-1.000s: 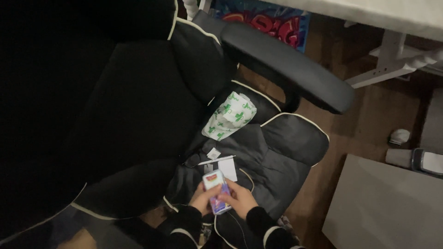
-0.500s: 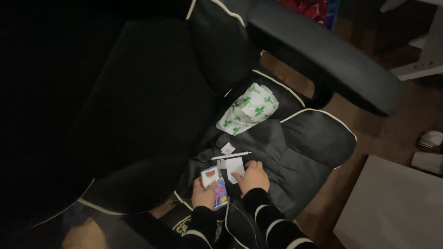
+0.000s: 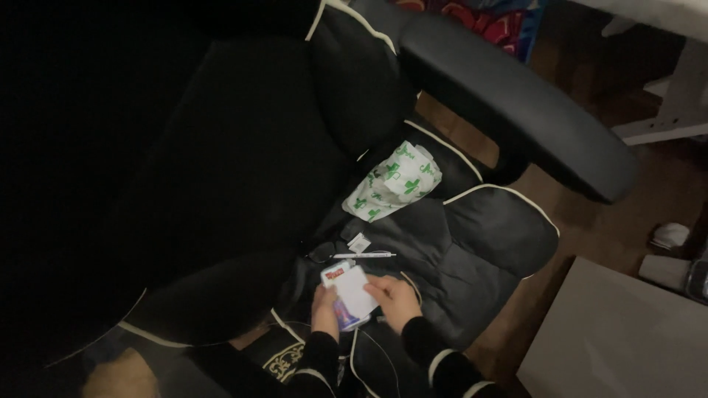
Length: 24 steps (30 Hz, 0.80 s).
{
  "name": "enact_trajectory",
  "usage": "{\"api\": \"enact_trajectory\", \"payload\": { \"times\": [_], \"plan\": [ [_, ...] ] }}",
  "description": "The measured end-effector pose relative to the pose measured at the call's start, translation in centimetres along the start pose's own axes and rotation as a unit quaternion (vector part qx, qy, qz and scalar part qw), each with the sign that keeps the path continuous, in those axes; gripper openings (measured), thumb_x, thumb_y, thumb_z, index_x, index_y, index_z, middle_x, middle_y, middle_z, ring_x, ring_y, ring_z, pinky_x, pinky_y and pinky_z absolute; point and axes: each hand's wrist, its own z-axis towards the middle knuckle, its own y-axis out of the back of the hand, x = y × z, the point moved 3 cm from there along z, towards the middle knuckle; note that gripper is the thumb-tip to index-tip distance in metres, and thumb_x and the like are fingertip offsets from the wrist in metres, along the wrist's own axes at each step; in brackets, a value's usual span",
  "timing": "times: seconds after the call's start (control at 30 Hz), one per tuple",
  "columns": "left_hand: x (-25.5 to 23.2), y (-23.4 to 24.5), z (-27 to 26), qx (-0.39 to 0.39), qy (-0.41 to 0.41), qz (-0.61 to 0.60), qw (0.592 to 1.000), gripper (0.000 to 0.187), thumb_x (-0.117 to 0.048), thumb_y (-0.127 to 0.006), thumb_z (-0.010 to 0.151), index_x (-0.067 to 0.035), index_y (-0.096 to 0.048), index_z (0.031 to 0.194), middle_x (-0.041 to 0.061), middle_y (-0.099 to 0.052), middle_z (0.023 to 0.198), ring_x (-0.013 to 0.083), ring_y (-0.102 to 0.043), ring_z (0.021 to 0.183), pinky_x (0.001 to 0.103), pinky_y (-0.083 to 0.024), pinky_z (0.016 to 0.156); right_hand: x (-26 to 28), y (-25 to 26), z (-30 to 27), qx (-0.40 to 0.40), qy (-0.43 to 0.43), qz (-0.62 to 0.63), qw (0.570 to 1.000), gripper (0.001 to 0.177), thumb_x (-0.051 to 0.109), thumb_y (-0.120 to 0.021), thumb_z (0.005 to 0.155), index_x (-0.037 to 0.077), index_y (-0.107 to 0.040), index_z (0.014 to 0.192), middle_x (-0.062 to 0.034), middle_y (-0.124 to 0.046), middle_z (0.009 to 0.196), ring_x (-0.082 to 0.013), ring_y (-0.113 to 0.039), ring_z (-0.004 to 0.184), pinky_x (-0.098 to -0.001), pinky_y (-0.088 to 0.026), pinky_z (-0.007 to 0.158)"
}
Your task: Sorting and organizing various household supplies, cables, and personal items from a drawer and desk surface.
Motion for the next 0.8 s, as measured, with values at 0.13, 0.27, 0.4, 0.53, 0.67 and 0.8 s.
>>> {"api": "enact_trajectory", "payload": {
  "times": [0.13, 0.27, 0.4, 0.53, 0.67, 0.8],
  "plan": [
    [-8.9, -4.3, -8.2, -0.005, 0.033, 0.200, 0.979, 0.066, -0.052, -0.058, 0.086, -0.012, -0.057, 0.138, 0.015, -0.073, 0.119, 0.0271, -0.071, 0.098, 0.036, -0.054, 0.084, 2.1, -0.2, -0.5, -0.074, -0.014, -0.019, 0.997, 0.029, 0.033, -0.083, 0.081, 0.021, -0.084, 0.107, 0.0017, -0.077, 0.074, -0.0093, -0.069, 0.069, -0.0233, -0.056, 0.075],
    [-7.9, -3.0, -6.6, -0.064, 0.005, 0.200, 0.978, 0.066, -0.035, -0.074, 0.083, -0.010, -0.053, 0.140, 0.016, -0.071, 0.129, 0.0278, -0.071, 0.108, 0.039, -0.056, 0.091, 1.3, 0.0, 2.8, -0.121, 0.105, -0.132, 0.978, 0.023, 0.028, -0.065, 0.094, 0.014, -0.078, 0.108, -0.0057, -0.079, 0.095, -0.0222, -0.071, 0.085, -0.0352, -0.055, 0.082],
    [-9.5, -2.6, -7.7, -0.092, 0.004, 0.167, 0.982, 0.071, -0.034, -0.074, 0.084, -0.007, -0.050, 0.144, 0.019, -0.067, 0.136, 0.0309, -0.068, 0.119, 0.041, -0.054, 0.100, 1.9, 0.9, 6.6, -0.173, 0.125, -0.257, 0.943, 0.057, 0.043, -0.074, 0.090, 0.019, -0.058, 0.140, -0.0101, -0.066, 0.110, -0.0297, -0.065, 0.105, -0.0461, -0.050, 0.091],
    [-6.9, -1.6, -5.4, -0.101, -0.046, 0.149, 0.983, 0.063, -0.029, -0.076, 0.084, -0.004, -0.052, 0.137, 0.019, -0.071, 0.128, 0.0285, -0.071, 0.110, 0.038, -0.056, 0.094, 1.7, 0.5, 9.0, -0.115, 0.068, -0.310, 0.941, 0.042, 0.043, -0.071, 0.091, 0.022, -0.060, 0.125, -0.0095, -0.060, 0.122, -0.0355, -0.057, 0.118, -0.0537, -0.043, 0.093],
    [-6.7, -1.6, -5.6, -0.105, -0.009, 0.176, 0.979, 0.066, -0.034, -0.072, 0.085, -0.008, -0.050, 0.141, 0.017, -0.068, 0.134, 0.0304, -0.068, 0.116, 0.041, -0.053, 0.099, 1.5, 0.3, 9.6, -0.125, 0.106, -0.341, 0.926, 0.027, 0.047, -0.072, 0.091, 0.028, -0.071, 0.110, -0.0027, -0.058, 0.107, -0.0269, -0.057, 0.110, -0.0498, -0.035, 0.092],
    [-7.5, -2.0, -6.5, -0.113, 0.025, 0.193, 0.974, 0.064, -0.032, -0.068, 0.089, -0.012, -0.048, 0.147, 0.016, -0.063, 0.140, 0.0311, -0.064, 0.124, 0.042, -0.050, 0.106, 1.2, 1.1, 8.6, -0.161, 0.113, -0.240, 0.951, 0.024, 0.051, -0.075, 0.086, 0.029, -0.078, 0.096, 0.0089, -0.072, 0.090, -0.0142, -0.068, 0.081, -0.0403, -0.034, 0.085]
  ]
}}
